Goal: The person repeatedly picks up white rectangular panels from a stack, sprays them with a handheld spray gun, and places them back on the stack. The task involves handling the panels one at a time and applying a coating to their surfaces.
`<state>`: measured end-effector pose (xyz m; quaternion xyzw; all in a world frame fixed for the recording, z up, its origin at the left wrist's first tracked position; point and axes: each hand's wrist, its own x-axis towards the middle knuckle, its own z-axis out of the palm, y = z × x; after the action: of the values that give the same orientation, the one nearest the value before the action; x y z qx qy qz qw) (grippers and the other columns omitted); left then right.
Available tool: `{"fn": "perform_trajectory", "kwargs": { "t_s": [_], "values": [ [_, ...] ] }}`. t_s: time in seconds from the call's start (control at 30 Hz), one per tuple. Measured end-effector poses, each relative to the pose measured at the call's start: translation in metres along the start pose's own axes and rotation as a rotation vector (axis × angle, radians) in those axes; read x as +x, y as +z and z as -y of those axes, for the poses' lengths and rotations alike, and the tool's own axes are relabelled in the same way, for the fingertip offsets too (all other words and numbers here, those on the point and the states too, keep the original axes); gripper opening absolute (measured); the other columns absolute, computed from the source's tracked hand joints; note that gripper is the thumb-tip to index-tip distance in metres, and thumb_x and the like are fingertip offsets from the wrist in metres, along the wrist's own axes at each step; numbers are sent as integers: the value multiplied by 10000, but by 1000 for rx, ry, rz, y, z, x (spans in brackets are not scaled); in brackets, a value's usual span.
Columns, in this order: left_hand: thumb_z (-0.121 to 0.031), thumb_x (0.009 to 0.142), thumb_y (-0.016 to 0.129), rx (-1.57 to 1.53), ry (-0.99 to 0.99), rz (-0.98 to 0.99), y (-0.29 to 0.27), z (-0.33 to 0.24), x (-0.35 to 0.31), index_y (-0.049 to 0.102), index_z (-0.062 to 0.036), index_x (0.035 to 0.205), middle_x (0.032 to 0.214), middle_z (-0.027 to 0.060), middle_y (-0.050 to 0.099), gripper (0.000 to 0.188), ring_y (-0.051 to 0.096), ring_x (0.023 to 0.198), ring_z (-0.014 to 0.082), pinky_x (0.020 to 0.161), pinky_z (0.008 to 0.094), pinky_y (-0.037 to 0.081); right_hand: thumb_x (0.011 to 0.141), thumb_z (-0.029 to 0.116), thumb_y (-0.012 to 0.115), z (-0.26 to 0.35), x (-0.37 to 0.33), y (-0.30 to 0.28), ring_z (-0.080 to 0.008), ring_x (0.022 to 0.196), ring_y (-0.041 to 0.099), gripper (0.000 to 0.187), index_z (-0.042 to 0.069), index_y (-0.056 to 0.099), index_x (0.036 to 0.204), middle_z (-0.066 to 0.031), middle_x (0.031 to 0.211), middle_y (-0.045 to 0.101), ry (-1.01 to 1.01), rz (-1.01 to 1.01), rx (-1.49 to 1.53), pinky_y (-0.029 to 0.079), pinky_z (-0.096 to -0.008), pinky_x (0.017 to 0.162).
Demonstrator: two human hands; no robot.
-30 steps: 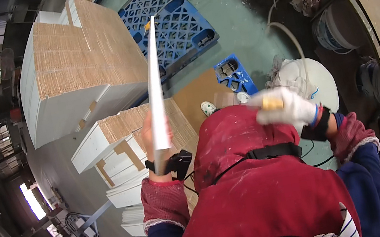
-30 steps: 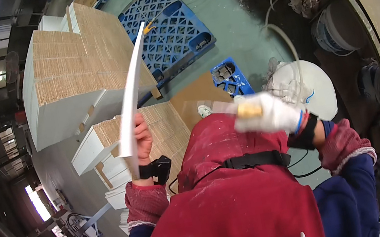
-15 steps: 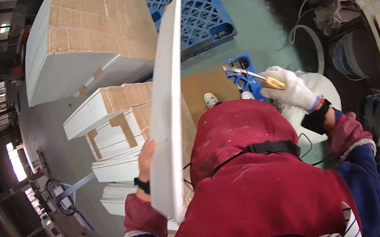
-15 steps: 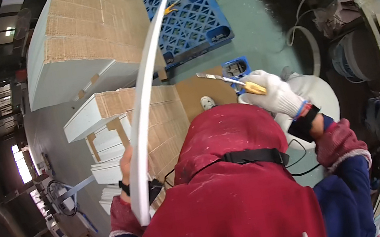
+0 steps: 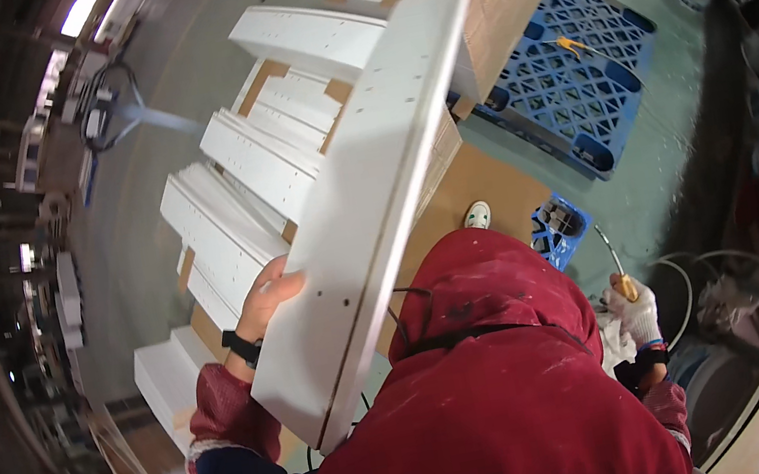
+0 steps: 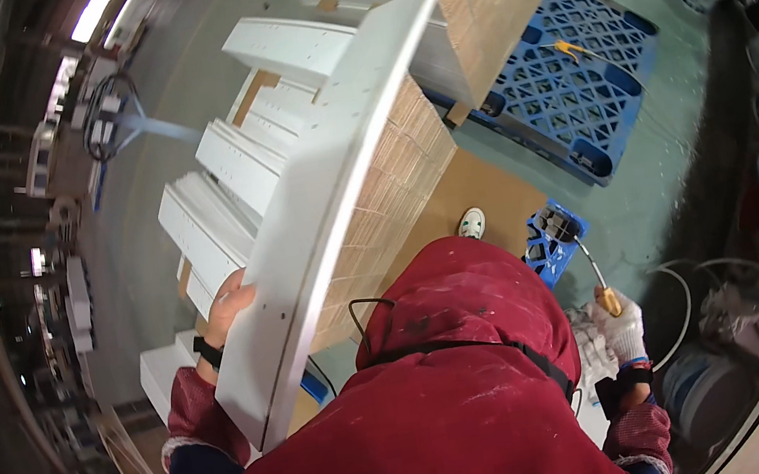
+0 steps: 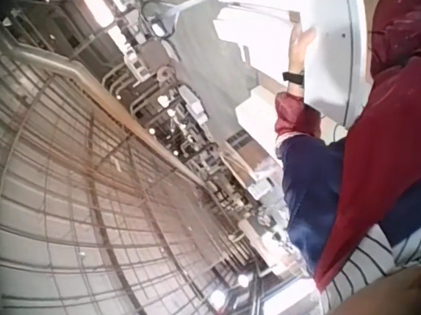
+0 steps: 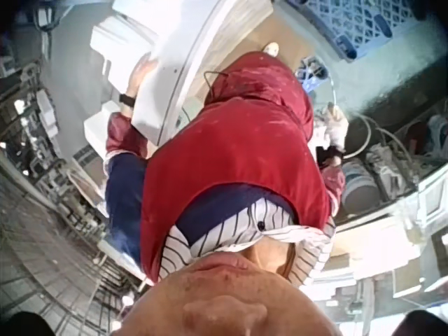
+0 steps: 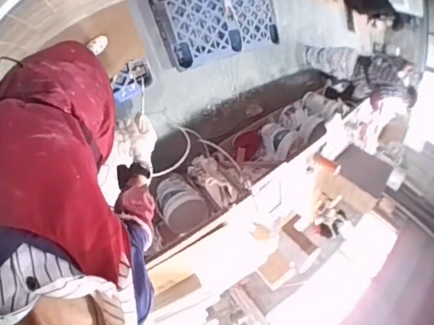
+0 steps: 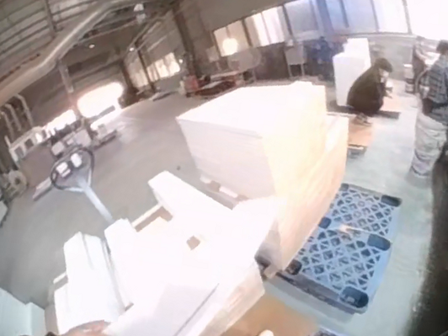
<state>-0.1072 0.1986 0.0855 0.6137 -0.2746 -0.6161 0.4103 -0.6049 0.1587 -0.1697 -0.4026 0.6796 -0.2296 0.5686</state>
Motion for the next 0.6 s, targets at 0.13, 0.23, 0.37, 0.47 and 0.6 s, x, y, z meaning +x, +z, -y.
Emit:
{"fn": "perform_trajectory", "kwargs": {
  "t_s": [0.13, 0.23, 0.37, 0.47, 0.6],
  "values": [
    [-193, 822, 581, -148, 160, -396, -29, 49, -34, 513, 32, 1145, 993, 101, 619, 399, 613, 833, 176, 717, 288, 497, 759, 107, 690, 24, 18, 13, -47, 600, 456, 300, 25, 609, 1037, 46, 758, 545, 38, 179, -100, 394, -207, 534],
    [-181, 818, 594, -203, 265, -581, -45, 71, -38, 497, 24, 1148, 978, 99, 617, 401, 615, 822, 185, 709, 295, 505, 749, 101, 700, 38, 33, 18, -50, 624, 465, 331, 22, 602, 1055, 45, 782, 553, 13, 265, -152, 409, -208, 557],
    [-237, 825, 616, -291, 331, -846, -84, 88, -20, 498, 4, 1119, 944, 96, 612, 398, 619, 794, 199, 678, 305, 515, 741, 96, 706, 56, 51, 26, -52, 606, 470, 326, 31, 606, 1044, 43, 774, 563, -25, 322, -218, 403, -207, 540],
    [-278, 817, 633, -390, 340, -870, -112, 90, -8, 522, -19, 1086, 921, 84, 610, 390, 614, 776, 194, 667, 313, 512, 738, 92, 707, 60, 65, 29, -58, 563, 468, 316, 39, 609, 1033, 47, 751, 568, 5, 353, -175, 391, -212, 500],
    [-300, 810, 641, -503, 403, -850, -161, 110, 8, 542, -29, 1065, 905, 71, 613, 385, 609, 768, 193, 673, 317, 509, 744, 88, 700, 62, 73, 30, -64, 525, 462, 304, 50, 610, 1032, 45, 716, 564, 11, 395, -249, 385, -225, 464]
  ]
}}
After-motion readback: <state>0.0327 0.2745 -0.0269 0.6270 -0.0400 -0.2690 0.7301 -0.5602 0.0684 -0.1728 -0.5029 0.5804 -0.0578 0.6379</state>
